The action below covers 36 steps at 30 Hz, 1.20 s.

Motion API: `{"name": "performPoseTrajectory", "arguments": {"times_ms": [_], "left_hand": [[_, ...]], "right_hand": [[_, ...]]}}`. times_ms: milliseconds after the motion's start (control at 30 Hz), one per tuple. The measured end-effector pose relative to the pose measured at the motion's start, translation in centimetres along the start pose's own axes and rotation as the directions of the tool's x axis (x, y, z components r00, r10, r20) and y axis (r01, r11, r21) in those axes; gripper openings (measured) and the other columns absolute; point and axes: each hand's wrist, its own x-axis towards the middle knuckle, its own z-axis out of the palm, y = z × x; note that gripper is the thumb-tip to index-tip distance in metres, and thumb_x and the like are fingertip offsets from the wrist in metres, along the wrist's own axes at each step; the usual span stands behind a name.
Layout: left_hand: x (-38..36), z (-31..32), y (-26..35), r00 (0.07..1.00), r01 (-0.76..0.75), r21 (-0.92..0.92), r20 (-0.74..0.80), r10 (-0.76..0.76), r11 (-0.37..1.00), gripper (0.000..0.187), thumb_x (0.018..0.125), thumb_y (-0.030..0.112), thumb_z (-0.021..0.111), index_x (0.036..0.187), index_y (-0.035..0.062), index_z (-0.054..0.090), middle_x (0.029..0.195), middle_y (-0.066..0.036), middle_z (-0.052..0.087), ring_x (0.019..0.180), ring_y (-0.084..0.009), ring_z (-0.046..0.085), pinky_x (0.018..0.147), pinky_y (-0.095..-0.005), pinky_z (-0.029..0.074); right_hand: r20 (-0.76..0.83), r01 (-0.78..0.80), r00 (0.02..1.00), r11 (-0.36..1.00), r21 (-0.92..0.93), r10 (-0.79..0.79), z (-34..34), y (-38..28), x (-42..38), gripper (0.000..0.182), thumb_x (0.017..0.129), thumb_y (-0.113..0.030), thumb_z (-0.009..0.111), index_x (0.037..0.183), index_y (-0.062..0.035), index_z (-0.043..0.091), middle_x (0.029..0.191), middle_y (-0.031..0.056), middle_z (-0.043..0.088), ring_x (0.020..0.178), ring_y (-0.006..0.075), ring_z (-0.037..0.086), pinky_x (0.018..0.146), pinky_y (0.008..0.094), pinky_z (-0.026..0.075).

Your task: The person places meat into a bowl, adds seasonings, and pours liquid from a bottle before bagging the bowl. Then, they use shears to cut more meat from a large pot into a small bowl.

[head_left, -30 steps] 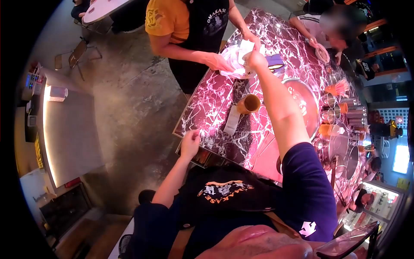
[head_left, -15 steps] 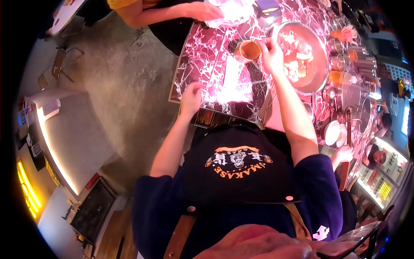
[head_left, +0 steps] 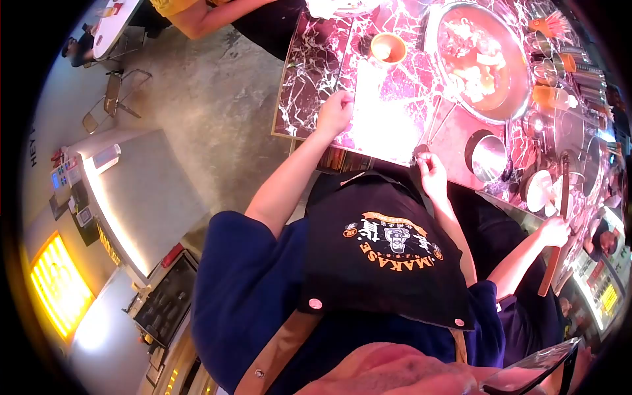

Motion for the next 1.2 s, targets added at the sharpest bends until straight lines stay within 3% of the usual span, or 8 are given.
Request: {"name": "performPoseTrajectory", "arguments": {"times_ms": [467,700,833,867,900,933,967,1200], "left_hand": [[-9.3,6.4,6.3,0.979,0.152,0.058,0.125,-0.158,0.987,0.018,0.087,0.016,0.062,0.100,0.0048,0.067,0.083,-0.012,0.068,0.079,-0.0271,0.069,0.069,-0.0383,0.052],[-6.1,7.9,1.7,0.801,-0.304,0.049,0.554,0.227,0.952,0.021,0.089,0.013,0.061,0.108,0.0022,0.064,0.096,-0.018,0.068,0.091,-0.0306,0.068,0.082,-0.0397,0.054],[-9.7,13.1,1.8,0.573,-0.577,0.006,0.715,0.401,0.817,0.023,0.086,0.019,0.062,0.105,0.0078,0.069,0.095,-0.015,0.069,0.086,-0.0321,0.068,0.074,-0.0400,0.055],[-10.8,14.9,0.8,0.439,-0.571,-0.067,0.817,0.374,0.818,0.021,0.086,0.018,0.063,0.104,0.0077,0.070,0.096,-0.014,0.070,0.085,-0.0311,0.068,0.076,-0.0387,0.055],[-11.5,17.2,-1.5,0.207,-0.747,-0.377,0.650,0.731,0.547,0.019,0.087,0.015,0.064,0.103,0.0065,0.069,0.097,-0.013,0.070,0.087,-0.0316,0.068,0.079,-0.0384,0.055],[-15.0,15.6,4.3,0.285,-0.664,-0.117,0.874,0.394,0.739,0.019,0.087,0.013,0.064,0.104,0.0049,0.068,0.098,-0.014,0.070,0.089,-0.0320,0.068,0.080,-0.0385,0.055],[-15.2,18.2,0.1,0.156,-0.482,-0.337,0.875,0.458,0.809,0.021,0.087,0.011,0.065,0.106,0.0044,0.066,0.098,-0.015,0.069,0.090,-0.0325,0.067,0.081,-0.0393,0.054],[-24.6,20.3,-1.1,-0.230,-0.666,-0.221,0.969,0.085,0.713,0.021,0.092,0.019,0.064,0.105,0.0025,0.066,0.077,-0.009,0.061,0.068,-0.0169,0.058,0.065,-0.0310,0.048]], "right_hand": [[-0.279,-0.034,0.954,0.965,0.260,0.109,-4.6,7.1,-5.7,0.013,0.097,-0.016,0.063,0.089,-0.0048,0.061,0.073,-0.0054,0.052,0.064,0.0027,0.044,0.057,0.0193,0.037],[-0.304,-0.383,0.806,0.838,0.389,0.508,0.2,12.6,-21.7,0.006,0.094,-0.010,0.065,0.093,-0.0057,0.061,0.078,-0.0034,0.058,0.069,0.0046,0.051,0.063,0.0215,0.044],[-0.640,-0.550,0.348,0.702,0.452,0.685,5.1,21.5,-40.3,0.018,0.088,-0.014,0.071,0.093,-0.0079,0.054,0.075,0.0008,0.060,0.061,0.0094,0.055,0.056,0.0258,0.047],[-0.682,-0.505,0.216,0.678,0.534,0.698,4.9,16.6,-44.5,0.018,0.088,-0.015,0.071,0.086,-0.0087,0.054,0.071,0.0004,0.059,0.060,0.0094,0.054,0.054,0.0256,0.044],[-0.737,-0.515,0.080,0.661,0.547,0.672,4.8,14.5,-48.6,0.018,0.087,-0.015,0.071,0.080,-0.0085,0.056,0.067,-0.0002,0.058,0.058,0.0095,0.053,0.053,0.0254,0.042],[-0.804,-0.628,-0.087,0.594,0.503,0.589,3.9,9.4,-51.6,0.020,0.088,-0.020,0.071,0.078,-0.0069,0.059,0.064,0.0003,0.058,0.059,0.0104,0.052,0.054,0.0277,0.042],[-0.817,-0.591,-0.179,0.605,0.534,0.547,5.2,10.5,-57.7,0.023,0.089,-0.025,0.069,0.082,-0.0045,0.063,0.066,0.0024,0.060,0.061,0.0117,0.055,0.058,0.0298,0.045],[-0.536,-0.407,-0.820,0.452,0.793,0.202,11.7,-1.8,-85.4,0.030,0.091,-0.034,0.060,0.100,-0.0074,0.072,0.089,0.0130,0.072,0.086,0.0299,0.069,0.079,0.0390,0.052]]}}
